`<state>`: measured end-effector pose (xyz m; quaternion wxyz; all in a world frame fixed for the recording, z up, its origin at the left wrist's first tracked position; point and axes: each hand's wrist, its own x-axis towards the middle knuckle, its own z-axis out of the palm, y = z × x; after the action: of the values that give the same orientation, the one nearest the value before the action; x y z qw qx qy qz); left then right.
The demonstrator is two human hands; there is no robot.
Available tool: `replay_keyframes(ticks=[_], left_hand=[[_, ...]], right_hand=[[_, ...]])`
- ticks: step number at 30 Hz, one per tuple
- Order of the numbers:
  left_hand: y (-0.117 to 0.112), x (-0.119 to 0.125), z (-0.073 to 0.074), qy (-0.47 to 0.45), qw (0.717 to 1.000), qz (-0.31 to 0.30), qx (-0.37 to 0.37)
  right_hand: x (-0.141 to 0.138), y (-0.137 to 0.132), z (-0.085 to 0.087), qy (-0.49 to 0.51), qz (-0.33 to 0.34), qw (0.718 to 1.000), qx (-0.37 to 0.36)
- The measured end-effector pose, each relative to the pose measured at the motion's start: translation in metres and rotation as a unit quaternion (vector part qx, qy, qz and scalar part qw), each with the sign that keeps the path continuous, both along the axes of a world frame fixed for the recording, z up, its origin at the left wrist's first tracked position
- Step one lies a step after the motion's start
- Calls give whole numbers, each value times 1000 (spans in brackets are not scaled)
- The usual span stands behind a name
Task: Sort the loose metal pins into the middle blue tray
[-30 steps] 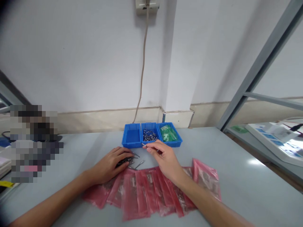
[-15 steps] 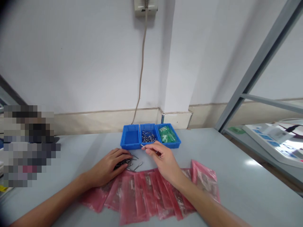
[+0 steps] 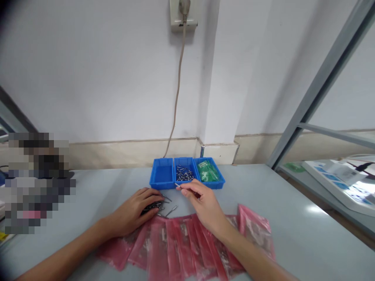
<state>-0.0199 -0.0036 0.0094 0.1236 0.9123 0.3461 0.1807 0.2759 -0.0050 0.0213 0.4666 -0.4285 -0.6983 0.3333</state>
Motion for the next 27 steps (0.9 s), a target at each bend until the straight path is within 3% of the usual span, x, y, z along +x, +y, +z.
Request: replay_keyframes(ticks=[27], left_hand=[[-2, 2, 3, 3, 1000, 5, -2]], right_hand=[[-1, 0, -6, -1, 7, 1000, -5]])
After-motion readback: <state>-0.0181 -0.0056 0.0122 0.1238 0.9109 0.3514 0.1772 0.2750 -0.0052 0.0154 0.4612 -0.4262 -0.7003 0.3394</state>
